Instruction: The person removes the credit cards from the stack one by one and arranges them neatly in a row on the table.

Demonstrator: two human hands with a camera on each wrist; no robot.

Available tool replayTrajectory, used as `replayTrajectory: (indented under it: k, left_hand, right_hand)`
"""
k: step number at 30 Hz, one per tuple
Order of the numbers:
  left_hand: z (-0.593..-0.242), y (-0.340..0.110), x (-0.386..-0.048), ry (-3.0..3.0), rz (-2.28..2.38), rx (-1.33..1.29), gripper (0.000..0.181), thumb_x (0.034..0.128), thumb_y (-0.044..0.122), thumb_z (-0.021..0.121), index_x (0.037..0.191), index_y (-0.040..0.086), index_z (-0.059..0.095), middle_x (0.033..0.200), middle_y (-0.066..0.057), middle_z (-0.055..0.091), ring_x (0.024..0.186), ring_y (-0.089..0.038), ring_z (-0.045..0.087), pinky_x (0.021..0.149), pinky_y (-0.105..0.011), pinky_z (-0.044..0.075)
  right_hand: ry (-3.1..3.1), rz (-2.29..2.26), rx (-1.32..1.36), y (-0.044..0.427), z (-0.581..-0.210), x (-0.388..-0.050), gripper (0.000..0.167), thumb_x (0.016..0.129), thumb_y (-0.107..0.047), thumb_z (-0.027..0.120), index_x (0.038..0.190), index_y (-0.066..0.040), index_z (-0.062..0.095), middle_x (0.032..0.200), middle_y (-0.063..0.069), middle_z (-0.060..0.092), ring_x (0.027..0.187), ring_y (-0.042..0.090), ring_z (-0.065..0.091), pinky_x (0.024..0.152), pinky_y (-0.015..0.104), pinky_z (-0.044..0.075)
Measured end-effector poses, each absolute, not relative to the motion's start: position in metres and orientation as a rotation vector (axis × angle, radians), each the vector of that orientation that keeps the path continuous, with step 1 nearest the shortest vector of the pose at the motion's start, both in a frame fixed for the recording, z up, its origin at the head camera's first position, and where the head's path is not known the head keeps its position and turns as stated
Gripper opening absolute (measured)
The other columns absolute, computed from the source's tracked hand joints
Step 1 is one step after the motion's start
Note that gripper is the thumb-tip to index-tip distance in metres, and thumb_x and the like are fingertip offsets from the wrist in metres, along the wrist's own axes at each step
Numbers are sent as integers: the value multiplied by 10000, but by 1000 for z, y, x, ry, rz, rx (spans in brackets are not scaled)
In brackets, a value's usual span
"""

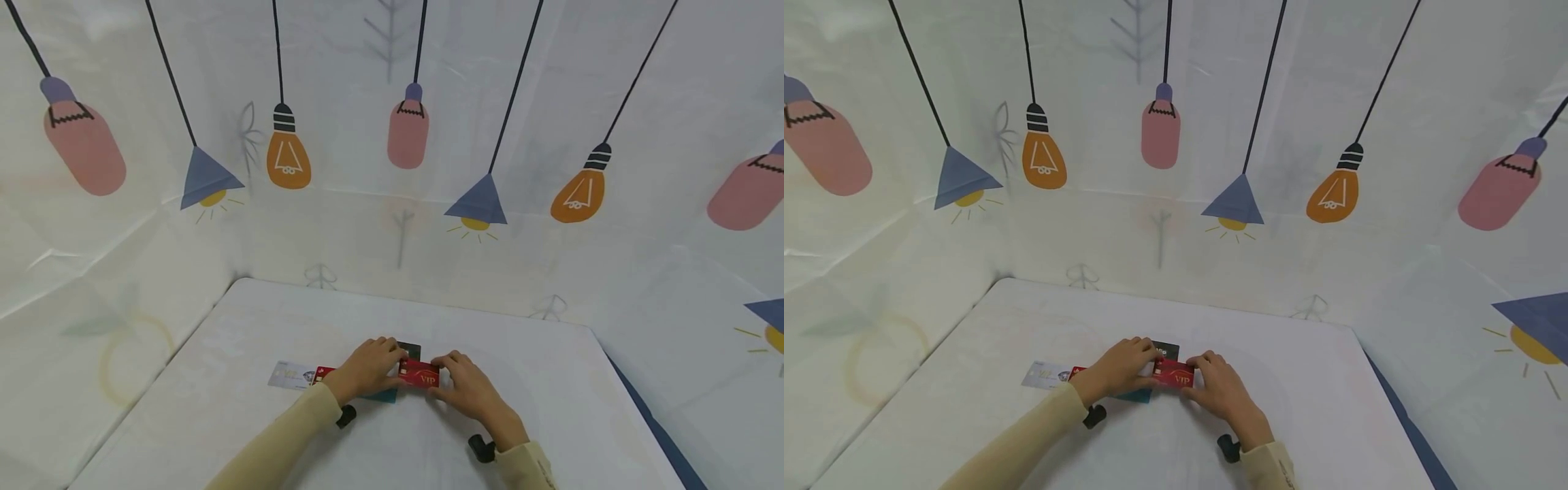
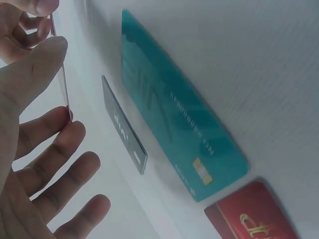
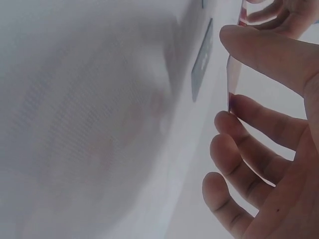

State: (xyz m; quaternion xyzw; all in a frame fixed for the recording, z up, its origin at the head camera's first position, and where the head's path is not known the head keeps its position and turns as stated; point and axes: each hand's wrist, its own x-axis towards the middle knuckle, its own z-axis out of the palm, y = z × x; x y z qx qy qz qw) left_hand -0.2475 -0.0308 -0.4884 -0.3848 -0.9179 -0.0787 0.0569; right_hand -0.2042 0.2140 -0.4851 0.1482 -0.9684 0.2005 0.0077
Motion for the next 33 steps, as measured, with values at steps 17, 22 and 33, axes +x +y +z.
replayTrajectory:
  k: [17, 22, 33]
  left_hand:
    - [-496, -24, -235, -2811, -197, -1185, 589, 886, 621, 678, 1296, 199, 661, 1183, 12, 615, 1130, -171, 556, 987, -373, 483]
    - [-499, -25, -234, -2831, -193, -1177, 594, 875, 626, 686, 1292, 205, 666, 1185, 11, 621, 1135, -175, 555, 994, -376, 482]
    - [-501, -25, -230, -2862, -200, -1187, 557, 860, 615, 709, 1249, 216, 689, 1109, 43, 606, 1052, -145, 542, 942, -352, 500]
  right_hand:
    - [-3060, 600, 489, 218, -491, -195, 494, 800, -366, 868, 1215, -168, 688, 1166, 4, 619, 1064, 210, 591, 931, 466, 507]
    - [-3072, 583, 505, 217, -493, -194, 504, 800, -374, 867, 1217, -155, 688, 1161, 18, 619, 1078, 234, 595, 946, 480, 503]
    - [-3111, 568, 512, 213, -495, -190, 508, 796, -397, 866, 1205, -150, 696, 1136, 14, 616, 1065, 240, 592, 962, 499, 499]
